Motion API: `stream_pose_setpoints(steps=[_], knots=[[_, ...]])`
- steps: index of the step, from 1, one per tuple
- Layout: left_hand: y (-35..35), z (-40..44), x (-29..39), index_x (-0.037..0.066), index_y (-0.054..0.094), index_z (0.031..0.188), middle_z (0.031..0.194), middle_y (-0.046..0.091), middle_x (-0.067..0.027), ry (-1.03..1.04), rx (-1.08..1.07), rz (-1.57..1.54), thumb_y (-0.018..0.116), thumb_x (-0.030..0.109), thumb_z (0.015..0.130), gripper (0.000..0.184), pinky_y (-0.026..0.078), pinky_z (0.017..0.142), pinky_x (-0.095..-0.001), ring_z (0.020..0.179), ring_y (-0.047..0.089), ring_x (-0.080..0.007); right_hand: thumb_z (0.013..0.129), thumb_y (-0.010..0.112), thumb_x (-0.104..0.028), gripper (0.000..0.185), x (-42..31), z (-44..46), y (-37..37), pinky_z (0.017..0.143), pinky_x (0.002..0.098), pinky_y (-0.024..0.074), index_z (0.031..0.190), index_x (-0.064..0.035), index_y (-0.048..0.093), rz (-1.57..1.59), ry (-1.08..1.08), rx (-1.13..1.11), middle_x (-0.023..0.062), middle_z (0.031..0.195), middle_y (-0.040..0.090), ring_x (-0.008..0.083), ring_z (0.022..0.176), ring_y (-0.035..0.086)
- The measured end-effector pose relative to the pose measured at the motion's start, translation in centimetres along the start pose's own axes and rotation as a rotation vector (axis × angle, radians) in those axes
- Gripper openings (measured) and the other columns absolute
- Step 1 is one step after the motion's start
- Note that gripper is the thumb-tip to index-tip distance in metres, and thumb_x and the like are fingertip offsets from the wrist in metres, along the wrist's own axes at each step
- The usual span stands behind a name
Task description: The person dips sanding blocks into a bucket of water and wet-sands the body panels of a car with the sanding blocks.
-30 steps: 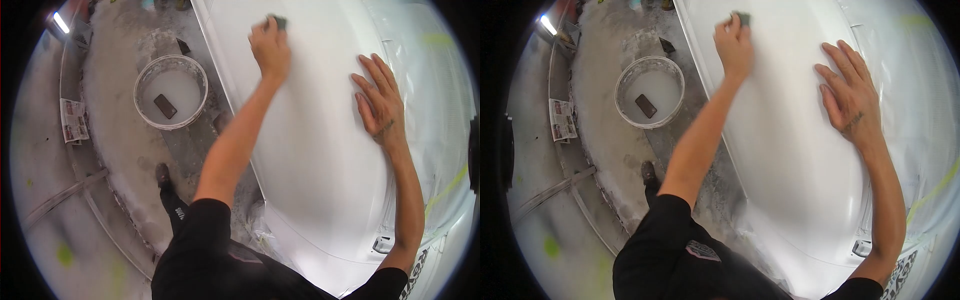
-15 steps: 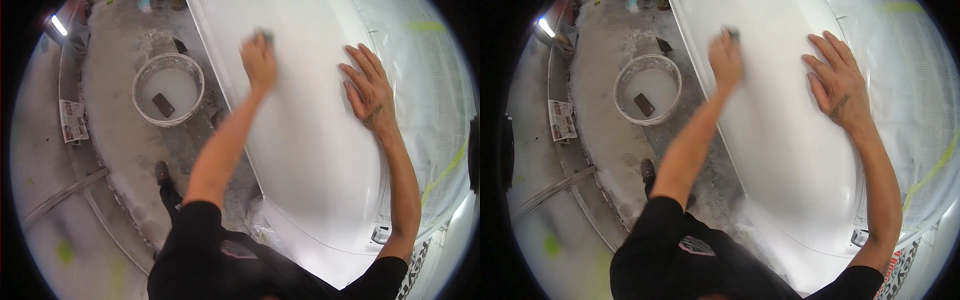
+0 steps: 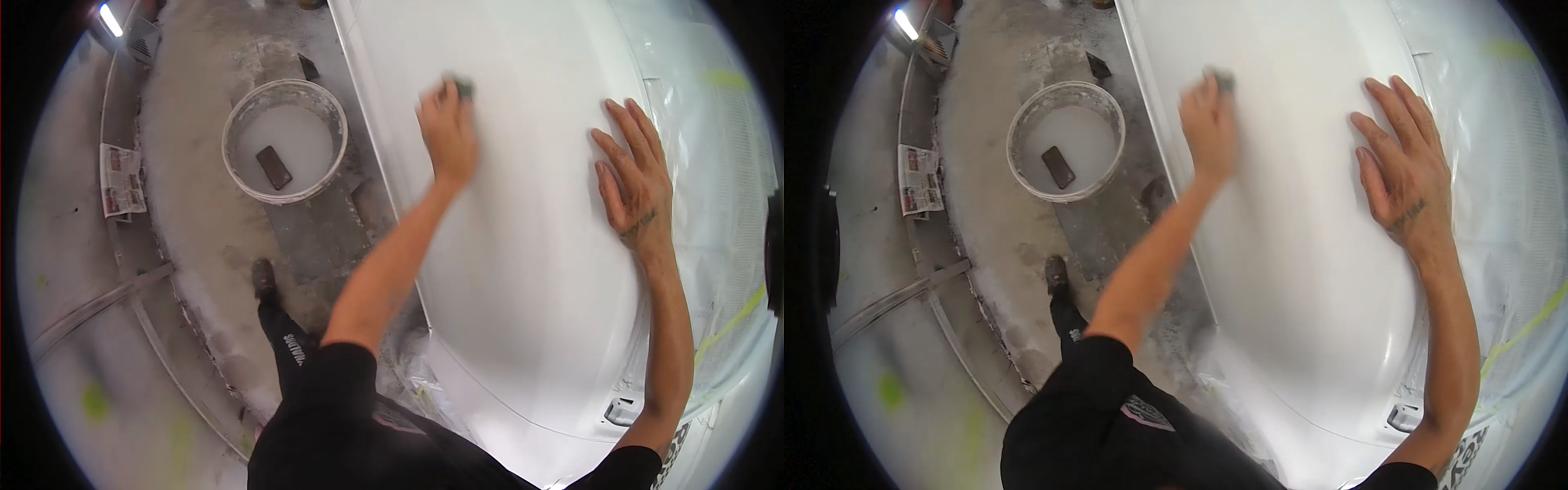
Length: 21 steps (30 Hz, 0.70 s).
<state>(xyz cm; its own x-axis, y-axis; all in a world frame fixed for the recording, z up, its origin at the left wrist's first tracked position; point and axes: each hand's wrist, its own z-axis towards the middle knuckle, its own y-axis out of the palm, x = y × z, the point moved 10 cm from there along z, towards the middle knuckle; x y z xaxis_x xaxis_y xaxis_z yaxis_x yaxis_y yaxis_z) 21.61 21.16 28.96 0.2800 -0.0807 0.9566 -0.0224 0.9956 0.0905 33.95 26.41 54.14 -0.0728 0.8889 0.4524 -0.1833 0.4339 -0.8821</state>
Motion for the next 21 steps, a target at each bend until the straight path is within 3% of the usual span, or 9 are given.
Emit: stream_pose_setpoints(steps=[3, 6, 9, 12, 13, 14, 16, 18, 21], knots=[[-2.7, -11.9, 2.0, -0.002, 0.058, 0.143, 0.128, 0.059, -0.0247, -0.033, -0.122, -0.099, 0.063, 0.007, 0.095, 0.049, 0.042, 0.107, -0.0461, 0.120, 0.055, -0.0387, 0.087, 0.064, -0.004, 0.031, -0.1, 0.2, 0.1, 0.121, 0.0467, 0.0370, 0.116, -0.0048, 0.075, -0.032, 0.005, -0.030, 0.0126, 0.148, 0.058, 0.0351, 0.147, 0.042], [-0.3, -3.6, -2.0, -0.003, 0.060, 0.140, 0.122, 0.060, -0.0233, -0.012, 0.025, -0.045, 0.063, 0.008, 0.095, 0.046, 0.044, 0.103, -0.0463, 0.116, 0.056, -0.0383, 0.087, 0.063, -0.004, 0.031, 0.1, 0.5, 0.1, 0.122, 0.0476, 0.0359, 0.115, -0.0055, 0.075, -0.009, 0.032, -0.055, 0.0122, 0.150, 0.057, 0.0350, 0.148, 0.041], [2.7, 13.3, -7.3, -0.006, 0.067, 0.123, 0.111, 0.058, -0.0198, -0.019, 0.122, 0.031, 0.064, 0.013, 0.096, 0.033, 0.048, 0.089, -0.0399, 0.099, 0.059, -0.0344, 0.086, 0.064, -0.003, 0.032, 0.4, 0.5, 0.4, 0.123, 0.0485, 0.0348, 0.115, -0.0062, 0.076, -0.036, 0.051, -0.086, 0.0123, 0.151, 0.056, 0.0350, 0.149, 0.041], [1.8, 12.0, -7.8, 0.000, 0.061, 0.135, 0.121, 0.059, -0.0239, -0.029, 0.034, -0.135, 0.062, 0.009, 0.094, 0.042, 0.046, 0.096, -0.0464, 0.109, 0.055, -0.0411, 0.086, 0.064, -0.003, 0.032, 0.2, 0.6, 0.4, 0.124, 0.0483, 0.0333, 0.116, -0.0066, 0.075, -0.004, 0.032, -0.060, 0.0129, 0.151, 0.056, 0.0345, 0.149, 0.040], [1.5, 8.7, -7.1, -0.005, 0.061, 0.134, 0.113, 0.059, -0.0211, -0.056, -0.040, 0.014, 0.064, 0.012, 0.096, 0.042, 0.047, 0.092, -0.0416, 0.103, 0.059, -0.0359, 0.087, 0.063, -0.003, 0.033, 0.0, 0.7, 0.2, 0.124, 0.0486, 0.0323, 0.117, -0.0066, 0.075, -0.003, 0.029, -0.070, 0.0133, 0.150, 0.056, 0.0346, 0.149, 0.040], [0.5, 3.2, -4.5, -0.003, 0.058, 0.140, 0.119, 0.060, -0.0230, 0.095, -0.010, 0.089, 0.062, 0.011, 0.097, 0.046, 0.047, 0.094, -0.0452, 0.107, 0.058, -0.0385, 0.088, 0.062, -0.003, 0.033, -0.1, 0.7, 0.1, 0.124, 0.0484, 0.0322, 0.119, -0.0060, 0.074, -0.008, 0.017, -0.076, 0.0134, 0.151, 0.056, 0.0350, 0.150, 0.039], [-1.2, -8.4, -1.7, -0.002, 0.055, 0.144, 0.127, 0.060, -0.0245, -0.019, -0.168, -0.011, 0.061, 0.007, 0.096, 0.049, 0.044, 0.103, -0.0482, 0.118, 0.056, -0.0411, 0.088, 0.061, -0.003, 0.035, -0.1, 0.7, 0.2, 0.125, 0.0481, 0.0320, 0.121, -0.0047, 0.073, -0.025, -0.001, -0.076, 0.0137, 0.153, 0.054, 0.0357, 0.150, 0.039], [-2.4, -13.6, 0.5, 0.000, 0.055, 0.145, 0.127, 0.060, -0.0234, -0.097, -0.177, -0.224, 0.062, 0.004, 0.094, 0.052, 0.042, 0.107, -0.0469, 0.121, 0.055, -0.0400, 0.088, 0.062, -0.004, 0.034, -0.1, 0.7, 0.2, 0.124, 0.0486, 0.0321, 0.120, -0.0056, 0.074, -0.051, -0.004, -0.085, 0.0143, 0.153, 0.054, 0.0360, 0.150, 0.039], [-0.4, -3.6, -1.3, 0.001, 0.060, 0.142, 0.129, 0.058, -0.0224, 0.125, -0.075, -0.052, 0.063, 0.001, 0.091, 0.051, 0.043, 0.105, -0.0469, 0.119, 0.055, -0.0384, 0.087, 0.062, -0.004, 0.033, 0.0, 0.9, 0.6, 0.123, 0.0489, 0.0337, 0.118, -0.0058, 0.074, -0.045, -0.001, -0.097, 0.0147, 0.151, 0.055, 0.0364, 0.149, 0.041]])
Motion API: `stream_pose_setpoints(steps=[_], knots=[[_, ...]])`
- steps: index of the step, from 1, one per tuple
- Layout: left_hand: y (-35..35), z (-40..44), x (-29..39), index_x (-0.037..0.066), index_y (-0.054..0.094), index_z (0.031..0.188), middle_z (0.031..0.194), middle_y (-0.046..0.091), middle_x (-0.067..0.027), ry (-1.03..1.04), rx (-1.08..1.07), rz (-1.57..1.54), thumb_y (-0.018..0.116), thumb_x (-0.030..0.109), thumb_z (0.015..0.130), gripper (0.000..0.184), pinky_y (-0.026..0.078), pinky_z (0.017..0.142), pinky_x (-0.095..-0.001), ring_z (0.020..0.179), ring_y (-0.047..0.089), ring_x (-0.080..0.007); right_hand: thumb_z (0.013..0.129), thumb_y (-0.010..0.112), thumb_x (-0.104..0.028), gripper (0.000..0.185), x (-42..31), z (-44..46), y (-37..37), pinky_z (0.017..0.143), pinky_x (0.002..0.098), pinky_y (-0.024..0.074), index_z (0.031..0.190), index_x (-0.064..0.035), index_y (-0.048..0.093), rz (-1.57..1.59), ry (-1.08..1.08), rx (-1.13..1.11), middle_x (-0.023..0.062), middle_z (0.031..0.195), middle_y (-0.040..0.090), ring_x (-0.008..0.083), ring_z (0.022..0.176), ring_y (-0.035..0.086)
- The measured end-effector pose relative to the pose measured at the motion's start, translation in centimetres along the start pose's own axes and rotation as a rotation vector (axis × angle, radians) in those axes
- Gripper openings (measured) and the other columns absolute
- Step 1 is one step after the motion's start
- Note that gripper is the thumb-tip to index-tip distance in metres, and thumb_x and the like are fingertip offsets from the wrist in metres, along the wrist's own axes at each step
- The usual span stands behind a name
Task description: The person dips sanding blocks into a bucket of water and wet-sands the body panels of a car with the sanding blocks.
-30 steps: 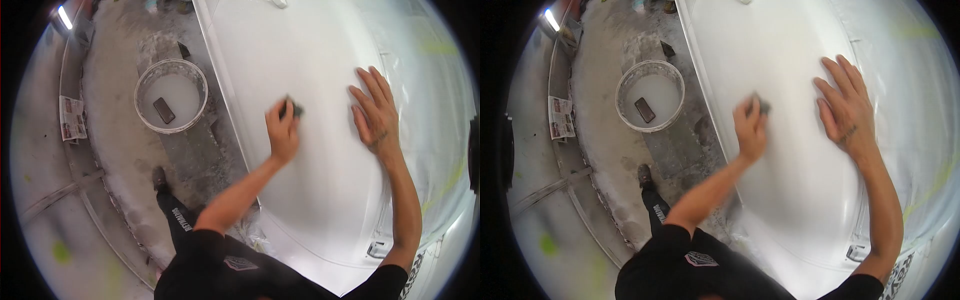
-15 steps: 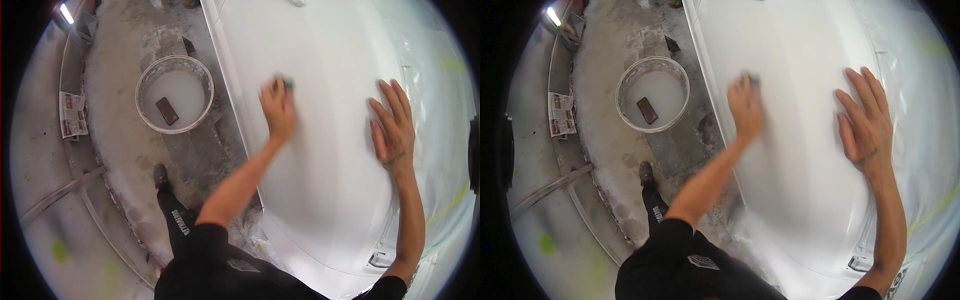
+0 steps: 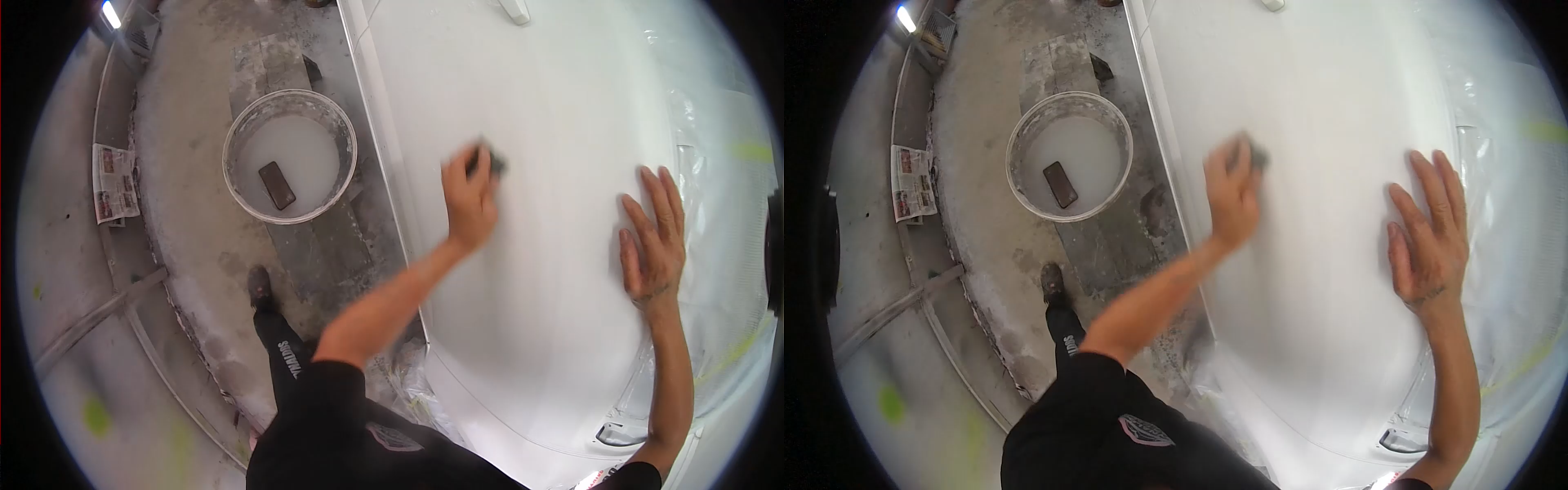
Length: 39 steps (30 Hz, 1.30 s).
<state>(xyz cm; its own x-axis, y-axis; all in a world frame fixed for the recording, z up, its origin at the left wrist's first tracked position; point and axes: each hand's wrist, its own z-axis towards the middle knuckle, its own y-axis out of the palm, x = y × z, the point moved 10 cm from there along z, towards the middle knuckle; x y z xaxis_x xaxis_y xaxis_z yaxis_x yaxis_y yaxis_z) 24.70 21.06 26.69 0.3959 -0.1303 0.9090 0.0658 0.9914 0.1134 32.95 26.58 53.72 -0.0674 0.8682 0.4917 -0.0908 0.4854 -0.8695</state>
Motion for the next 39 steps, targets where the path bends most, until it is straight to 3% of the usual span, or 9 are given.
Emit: stream_pose_setpoints(steps=[6, 13, 15, 18, 21, 24, 26, 33, 39], knots=[[0.9, 14.6, -6.0, -0.003, 0.062, 0.134, 0.124, 0.058, -0.0219, -0.212, 0.137, -0.129, 0.064, 0.004, 0.093, 0.042, 0.044, 0.100, -0.0462, 0.113, 0.053, -0.0398, 0.087, 0.062, -0.002, 0.034, -0.1, -0.5, 0.1, 0.123, 0.0484, 0.0354, 0.118, -0.0072, 0.075, -0.026, 0.009, 0.011, 0.0141, 0.149, 0.058, 0.0360, 0.148, 0.042], [-1.5, -6.3, -1.1, -0.001, 0.055, 0.146, 0.124, 0.059, -0.0253, -0.193, -0.017, -0.014, 0.059, 0.010, 0.099, 0.048, 0.045, 0.102, -0.0469, 0.116, 0.058, -0.0394, 0.087, 0.062, -0.003, 0.034, -0.2, -0.2, 0.0, 0.123, 0.0492, 0.0342, 0.119, -0.0084, 0.075, -0.016, -0.001, 0.016, 0.0140, 0.150, 0.056, 0.0359, 0.149, 0.040], [0.7, 3.9, -7.1, -0.002, 0.058, 0.143, 0.131, 0.056, -0.0259, -0.182, 0.078, 0.034, 0.062, 0.007, 0.094, 0.050, 0.044, 0.101, -0.0510, 0.118, 0.055, -0.0411, 0.087, 0.061, -0.003, 0.035, 0.0, -0.2, -0.1, 0.123, 0.0496, 0.0344, 0.119, -0.0089, 0.074, -0.010, -0.003, 0.001, 0.0138, 0.151, 0.056, 0.0362, 0.149, 0.040], [1.7, 20.8, -16.4, -0.003, 0.057, 0.096, 0.103, 0.063, -0.0242, -0.402, -0.026, -0.009, 0.065, 0.016, 0.094, 0.020, 0.048, 0.083, -0.0468, 0.096, 0.059, -0.0394, 0.087, 0.060, -0.004, 0.036, 0.3, 0.0, 0.5, 0.123, 0.0501, 0.0338, 0.119, -0.0093, 0.074, -0.009, -0.001, -0.004, 0.0139, 0.151, 0.056, 0.0368, 0.149, 0.040], [0.8, 16.3, -14.5, -0.002, 0.058, 0.098, 0.103, 0.061, -0.0239, -0.182, 0.023, 0.074, 0.065, 0.016, 0.094, 0.020, 0.047, 0.084, -0.0485, 0.093, 0.057, -0.0400, 0.087, 0.060, -0.005, 0.036, 0.1, 0.0, 0.3, 0.124, 0.0504, 0.0325, 0.120, -0.0093, 0.074, 0.004, -0.015, 0.016, 0.0139, 0.152, 0.055, 0.0373, 0.149, 0.040], [-1.0, -0.7, -6.8, -0.001, 0.055, 0.145, 0.125, 0.058, -0.0236, -0.127, 0.009, 0.131, 0.061, 0.005, 0.095, 0.051, 0.046, 0.096, -0.0472, 0.111, 0.056, -0.0396, 0.087, 0.060, -0.006, 0.037, -0.1, -0.1, 0.1, 0.124, 0.0513, 0.0314, 0.122, -0.0091, 0.073, -0.005, -0.006, -0.013, 0.0148, 0.153, 0.054, 0.0382, 0.149, 0.040], [-1.7, -10.0, -3.0, -0.004, 0.057, 0.141, 0.133, 0.056, -0.0216, -0.318, -0.063, -0.068, 0.061, -0.003, 0.093, 0.048, 0.042, 0.108, -0.0456, 0.123, 0.053, -0.0354, 0.087, 0.060, -0.006, 0.039, 0.0, 0.3, 0.0, 0.124, 0.0523, 0.0312, 0.124, -0.0089, 0.072, -0.019, -0.017, -0.032, 0.0162, 0.153, 0.053, 0.0394, 0.149, 0.039], [1.1, 17.5, -18.3, -0.007, 0.064, 0.123, 0.105, 0.060, -0.0227, -0.294, 0.218, 0.009, 0.061, 0.011, 0.095, 0.034, 0.048, 0.087, -0.0448, 0.100, 0.059, -0.0373, 0.088, 0.059, -0.006, 0.044, 0.5, -0.1, 0.9, 0.123, 0.0541, 0.0317, 0.131, -0.0089, 0.068, -0.036, -0.087, -0.084, 0.0204, 0.154, 0.051, 0.0439, 0.149, 0.038], [-0.6, 1.1, -8.6, -0.005, 0.056, 0.141, 0.125, 0.060, -0.0254, -0.180, 0.018, 0.050, 0.058, 0.007, 0.098, 0.045, 0.046, 0.101, -0.0461, 0.116, 0.059, -0.0385, 0.089, 0.059, -0.005, 0.045, 0.1, -0.2, 0.6, 0.123, 0.0549, 0.0323, 0.133, -0.0085, 0.066, -0.018, -0.071, -0.067, 0.0204, 0.153, 0.051, 0.0439, 0.148, 0.038]])
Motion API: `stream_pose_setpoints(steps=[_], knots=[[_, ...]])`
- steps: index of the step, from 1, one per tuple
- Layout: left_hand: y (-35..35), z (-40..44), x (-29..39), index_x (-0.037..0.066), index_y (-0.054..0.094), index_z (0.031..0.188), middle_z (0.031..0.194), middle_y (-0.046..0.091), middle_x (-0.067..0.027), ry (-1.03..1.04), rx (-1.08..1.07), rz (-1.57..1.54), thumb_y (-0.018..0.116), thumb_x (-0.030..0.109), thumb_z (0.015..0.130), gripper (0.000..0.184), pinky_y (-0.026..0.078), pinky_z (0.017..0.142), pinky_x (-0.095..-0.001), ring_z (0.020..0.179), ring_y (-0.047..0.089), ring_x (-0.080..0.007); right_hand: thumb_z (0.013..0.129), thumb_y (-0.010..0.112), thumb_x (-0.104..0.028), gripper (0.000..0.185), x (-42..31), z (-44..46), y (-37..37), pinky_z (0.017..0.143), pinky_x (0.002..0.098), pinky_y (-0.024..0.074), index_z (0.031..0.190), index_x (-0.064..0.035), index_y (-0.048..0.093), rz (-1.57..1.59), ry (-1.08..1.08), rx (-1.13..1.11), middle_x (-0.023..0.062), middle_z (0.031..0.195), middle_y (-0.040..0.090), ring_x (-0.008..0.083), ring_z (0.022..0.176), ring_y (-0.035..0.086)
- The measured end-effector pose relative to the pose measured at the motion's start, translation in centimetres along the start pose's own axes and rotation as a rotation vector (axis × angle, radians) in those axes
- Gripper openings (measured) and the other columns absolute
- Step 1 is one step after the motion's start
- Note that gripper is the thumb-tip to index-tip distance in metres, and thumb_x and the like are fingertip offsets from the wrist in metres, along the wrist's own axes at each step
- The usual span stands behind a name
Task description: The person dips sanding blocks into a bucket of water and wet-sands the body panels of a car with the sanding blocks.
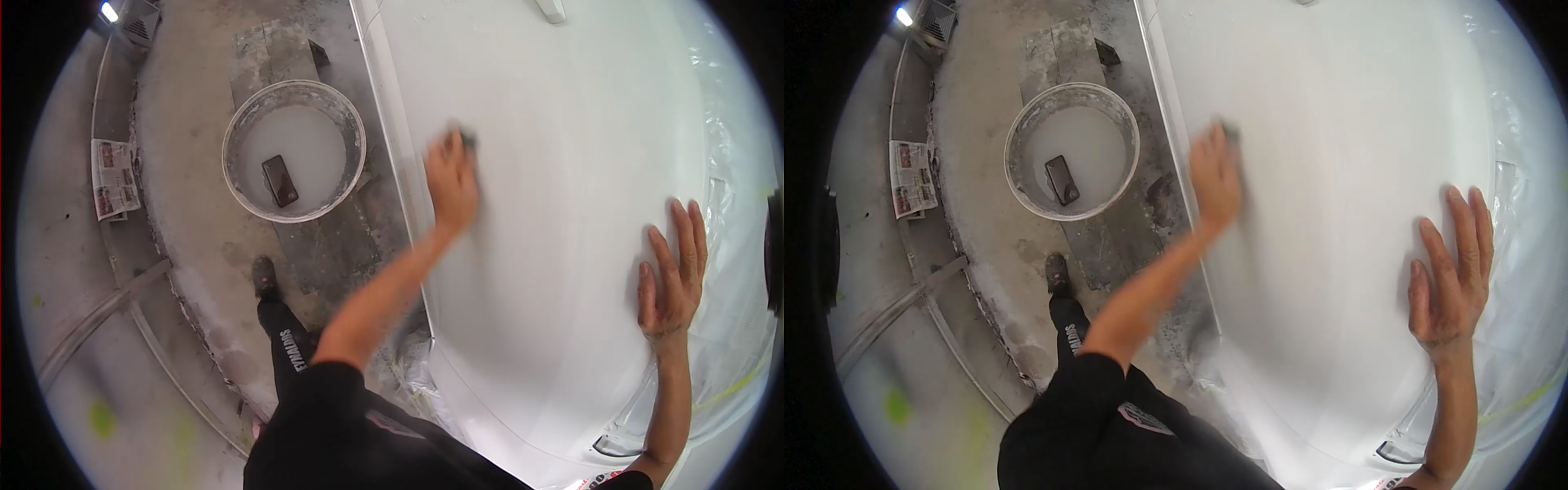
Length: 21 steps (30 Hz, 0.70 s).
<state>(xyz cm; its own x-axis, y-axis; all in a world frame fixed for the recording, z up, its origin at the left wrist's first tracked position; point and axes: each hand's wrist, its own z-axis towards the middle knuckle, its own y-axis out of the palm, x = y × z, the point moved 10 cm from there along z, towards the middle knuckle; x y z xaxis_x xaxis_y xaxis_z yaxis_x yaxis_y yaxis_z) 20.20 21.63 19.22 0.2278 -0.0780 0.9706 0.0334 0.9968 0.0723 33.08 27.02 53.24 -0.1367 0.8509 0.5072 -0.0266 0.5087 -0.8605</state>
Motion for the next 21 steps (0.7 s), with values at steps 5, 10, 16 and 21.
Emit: stream_pose_setpoints(steps=[5, 10, 16, 21], knots=[[-0.5, -5.8, 0.7, -0.006, 0.054, 0.144, 0.131, 0.058, -0.0232, -0.125, -0.018, -0.053, 0.059, 0.000, 0.096, 0.049, 0.044, 0.106, -0.0426, 0.124, 0.056, -0.0353, 0.090, 0.058, -0.006, 0.043, 0.0, 0.2, 0.1, 0.122, 0.0561, 0.0324, 0.132, -0.0082, 0.066, -0.024, -0.032, -0.025, 0.0209, 0.153, 0.051, 0.0455, 0.148, 0.038], [2.3, 14.2, -7.5, -0.003, 0.059, 0.139, 0.118, 0.057, -0.0221, -0.156, 0.147, -0.228, 0.061, 0.006, 0.095, 0.045, 0.045, 0.099, -0.0430, 0.109, 0.054, -0.0377, 0.091, 0.058, -0.007, 0.043, 0.4, -0.1, 0.7, 0.123, 0.0560, 0.0318, 0.133, -0.0101, 0.066, -0.071, -0.053, -0.063, 0.0203, 0.154, 0.050, 0.0444, 0.149, 0.037], [-1.1, -5.6, -0.4, -0.003, 0.055, 0.144, 0.124, 0.060, -0.0243, -0.139, -0.037, -0.054, 0.059, 0.013, 0.100, 0.047, 0.044, 0.108, -0.0456, 0.125, 0.056, -0.0392, 0.092, 0.059, -0.008, 0.043, 0.1, -0.2, 0.3, 0.123, 0.0559, 0.0317, 0.134, -0.0108, 0.065, -0.051, -0.019, -0.025, 0.0195, 0.155, 0.050, 0.0423, 0.149, 0.037], [1.0, 8.4, -7.7, -0.005, 0.068, 0.109, 0.111, 0.064, -0.0225, -0.234, 0.163, -0.095, 0.059, 0.015, 0.100, 0.024, 0.050, 0.087, -0.0402, 0.096, 0.061, -0.0336, 0.091, 0.059, -0.008, 0.043, 0.3, 0.0, 0.4, 0.122, 0.0574, 0.0321, 0.134, -0.0105, 0.064, -0.053, -0.037, -0.040, 0.0205, 0.155, 0.049, 0.0457, 0.148, 0.038]])
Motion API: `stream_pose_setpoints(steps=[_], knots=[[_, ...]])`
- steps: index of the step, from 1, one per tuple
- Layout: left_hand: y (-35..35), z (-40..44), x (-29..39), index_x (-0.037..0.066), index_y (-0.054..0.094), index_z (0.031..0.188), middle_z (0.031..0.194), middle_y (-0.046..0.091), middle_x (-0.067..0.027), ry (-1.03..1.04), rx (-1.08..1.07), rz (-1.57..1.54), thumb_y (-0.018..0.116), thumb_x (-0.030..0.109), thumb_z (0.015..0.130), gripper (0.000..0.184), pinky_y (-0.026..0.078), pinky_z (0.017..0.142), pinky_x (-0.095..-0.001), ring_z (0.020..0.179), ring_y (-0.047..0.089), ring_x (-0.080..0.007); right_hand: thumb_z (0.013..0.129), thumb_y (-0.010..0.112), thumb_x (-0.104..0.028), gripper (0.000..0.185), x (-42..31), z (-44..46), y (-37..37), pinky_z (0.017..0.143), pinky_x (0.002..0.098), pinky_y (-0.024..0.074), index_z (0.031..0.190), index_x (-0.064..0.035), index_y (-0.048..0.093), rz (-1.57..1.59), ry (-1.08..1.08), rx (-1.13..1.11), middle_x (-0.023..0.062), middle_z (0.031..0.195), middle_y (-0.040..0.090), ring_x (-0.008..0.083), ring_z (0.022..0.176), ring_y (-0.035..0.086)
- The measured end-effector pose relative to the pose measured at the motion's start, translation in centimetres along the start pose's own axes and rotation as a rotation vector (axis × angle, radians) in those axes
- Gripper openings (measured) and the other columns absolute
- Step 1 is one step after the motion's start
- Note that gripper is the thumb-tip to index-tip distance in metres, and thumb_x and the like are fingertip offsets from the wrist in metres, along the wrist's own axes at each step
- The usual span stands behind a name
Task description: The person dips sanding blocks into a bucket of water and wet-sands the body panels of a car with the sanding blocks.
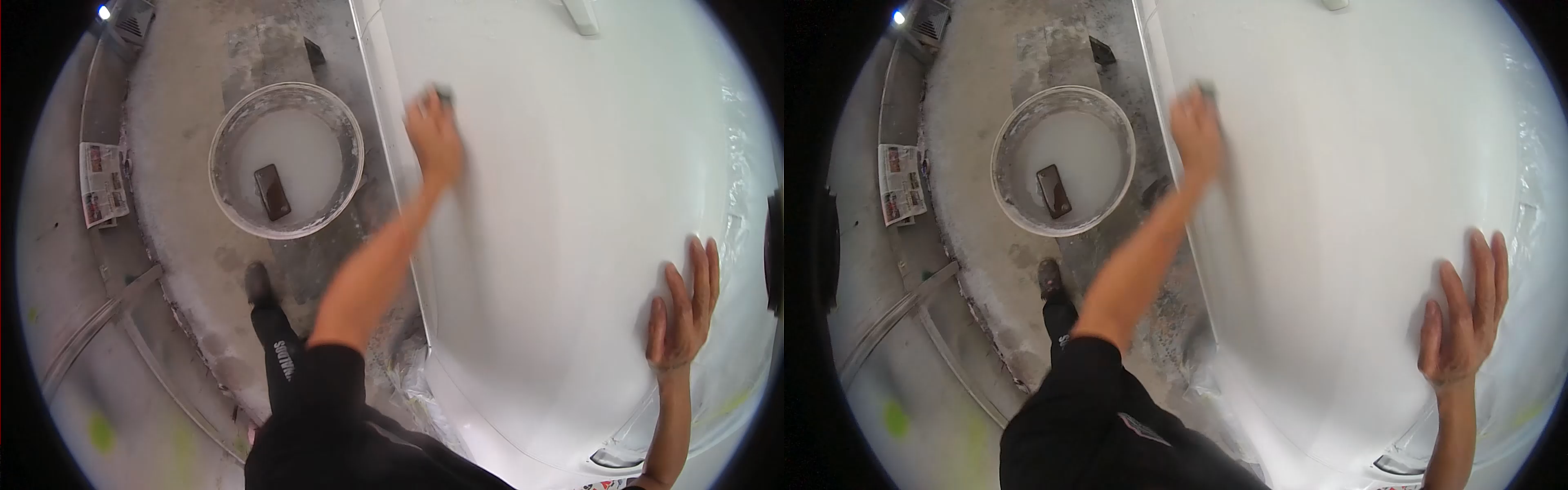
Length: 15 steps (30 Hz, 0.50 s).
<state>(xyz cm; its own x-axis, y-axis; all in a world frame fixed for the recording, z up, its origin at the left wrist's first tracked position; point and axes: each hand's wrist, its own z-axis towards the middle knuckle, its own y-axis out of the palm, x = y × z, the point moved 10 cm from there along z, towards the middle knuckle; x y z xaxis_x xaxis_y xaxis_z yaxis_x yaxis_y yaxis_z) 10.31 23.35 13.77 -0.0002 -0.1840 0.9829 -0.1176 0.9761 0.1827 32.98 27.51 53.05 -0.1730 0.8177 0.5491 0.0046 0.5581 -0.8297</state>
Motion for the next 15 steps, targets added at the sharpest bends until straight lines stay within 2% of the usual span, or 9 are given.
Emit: stream_pose_setpoints(steps=[1, 2, 3, 6, 8, 10, 11, 13, 15], knots=[[2.4, 7.2, -1.7, -0.006, 0.063, 0.087, 0.099, 0.065, -0.0211, 0.128, -0.027, 0.251, 0.062, 0.015, 0.098, 0.024, 0.049, 0.077, -0.0425, 0.081, 0.058, -0.0312, 0.091, 0.059, -0.009, 0.043, 0.1, 0.0, 0.0, 0.122, 0.0576, 0.0326, 0.134, -0.0106, 0.064, -0.010, 0.010, -0.007, 0.0208, 0.155, 0.049, 0.0462, 0.148, 0.038], [3.2, 12.7, -2.4, -0.008, 0.064, 0.083, 0.093, 0.064, -0.0213, 0.151, -0.030, 0.205, 0.064, 0.017, 0.096, 0.027, 0.049, 0.075, -0.0428, 0.080, 0.059, -0.0330, 0.092, 0.059, -0.009, 0.042, 0.1, 0.0, 0.0, 0.121, 0.0579, 0.0332, 0.134, -0.0106, 0.064, -0.014, 0.015, -0.021, 0.0210, 0.155, 0.049, 0.0468, 0.147, 0.038], [2.1, 14.3, -1.3, -0.006, 0.070, 0.100, 0.095, 0.062, -0.0270, 0.239, 0.156, 0.031, 0.058, 0.014, 0.097, 0.024, 0.048, 0.081, -0.0498, 0.088, 0.061, -0.0425, 0.092, 0.058, -0.010, 0.042, 0.1, 0.1, 0.0, 0.121, 0.0581, 0.0338, 0.134, -0.0106, 0.064, -0.019, 0.013, -0.033, 0.0213, 0.154, 0.049, 0.0474, 0.147, 0.039], [2.1, 9.9, -2.7, -0.006, 0.070, 0.104, 0.100, 0.066, -0.0236, 0.070, -0.122, 0.230, 0.065, 0.016, 0.094, 0.025, 0.049, 0.085, -0.0445, 0.094, 0.064, -0.0377, 0.094, 0.054, -0.011, 0.041, 0.2, -0.3, 0.3, 0.120, 0.0591, 0.0346, 0.134, -0.0092, 0.064, -0.039, -0.004, -0.021, 0.0223, 0.154, 0.049, 0.0483, 0.146, 0.039], [-0.9, -2.1, -2.4, -0.002, 0.062, 0.137, 0.125, 0.062, -0.0245, 0.127, -0.115, 0.208, 0.062, 0.010, 0.095, 0.044, 0.047, 0.104, -0.0463, 0.117, 0.061, -0.0403, 0.095, 0.054, -0.011, 0.041, -0.1, -0.3, 0.4, 0.120, 0.0597, 0.0343, 0.134, -0.0088, 0.063, -0.036, -0.007, -0.021, 0.0227, 0.154, 0.049, 0.0487, 0.146, 0.039], [-4.1, -14.0, -1.6, -0.004, 0.058, 0.141, 0.135, 0.057, -0.0229, -0.079, -0.238, 0.025, 0.060, 0.005, 0.097, 0.045, 0.044, 0.110, -0.0440, 0.129, 0.055, -0.0367, 0.095, 0.054, -0.012, 0.041, -0.2, -0.1, 0.4, 0.120, 0.0604, 0.0339, 0.135, -0.0088, 0.063, -0.026, 0.001, -0.021, 0.0233, 0.154, 0.048, 0.0492, 0.146, 0.039], [-4.0, -14.0, -1.5, -0.004, 0.057, 0.142, 0.135, 0.057, -0.0222, -0.095, -0.230, 0.014, 0.060, 0.004, 0.097, 0.045, 0.043, 0.111, -0.0436, 0.129, 0.055, -0.0363, 0.095, 0.054, -0.012, 0.041, -0.1, 0.0, 0.3, 0.120, 0.0607, 0.0335, 0.135, -0.0093, 0.062, -0.028, 0.017, -0.035, 0.0234, 0.155, 0.048, 0.0493, 0.146, 0.038], [-3.4, -13.3, -1.9, -0.004, 0.055, 0.144, 0.135, 0.056, -0.0209, -0.132, -0.211, -0.002, 0.059, 0.004, 0.098, 0.046, 0.042, 0.112, -0.0426, 0.129, 0.055, -0.0356, 0.095, 0.055, -0.013, 0.041, 0.0, -0.3, 0.4, 0.121, 0.0613, 0.0327, 0.136, -0.0101, 0.061, -0.027, 0.044, -0.063, 0.0236, 0.155, 0.047, 0.0497, 0.147, 0.037], [-0.7, -1.4, -2.6, -0.006, 0.067, 0.121, 0.111, 0.062, -0.0203, 0.098, -0.020, 0.164, 0.061, 0.007, 0.097, 0.028, 0.048, 0.093, -0.0431, 0.107, 0.061, -0.0344, 0.096, 0.054, -0.013, 0.041, 0.1, -0.1, 0.2, 0.121, 0.0623, 0.0313, 0.136, -0.0093, 0.061, 0.013, 0.043, -0.062, 0.0239, 0.156, 0.045, 0.0503, 0.147, 0.035]])
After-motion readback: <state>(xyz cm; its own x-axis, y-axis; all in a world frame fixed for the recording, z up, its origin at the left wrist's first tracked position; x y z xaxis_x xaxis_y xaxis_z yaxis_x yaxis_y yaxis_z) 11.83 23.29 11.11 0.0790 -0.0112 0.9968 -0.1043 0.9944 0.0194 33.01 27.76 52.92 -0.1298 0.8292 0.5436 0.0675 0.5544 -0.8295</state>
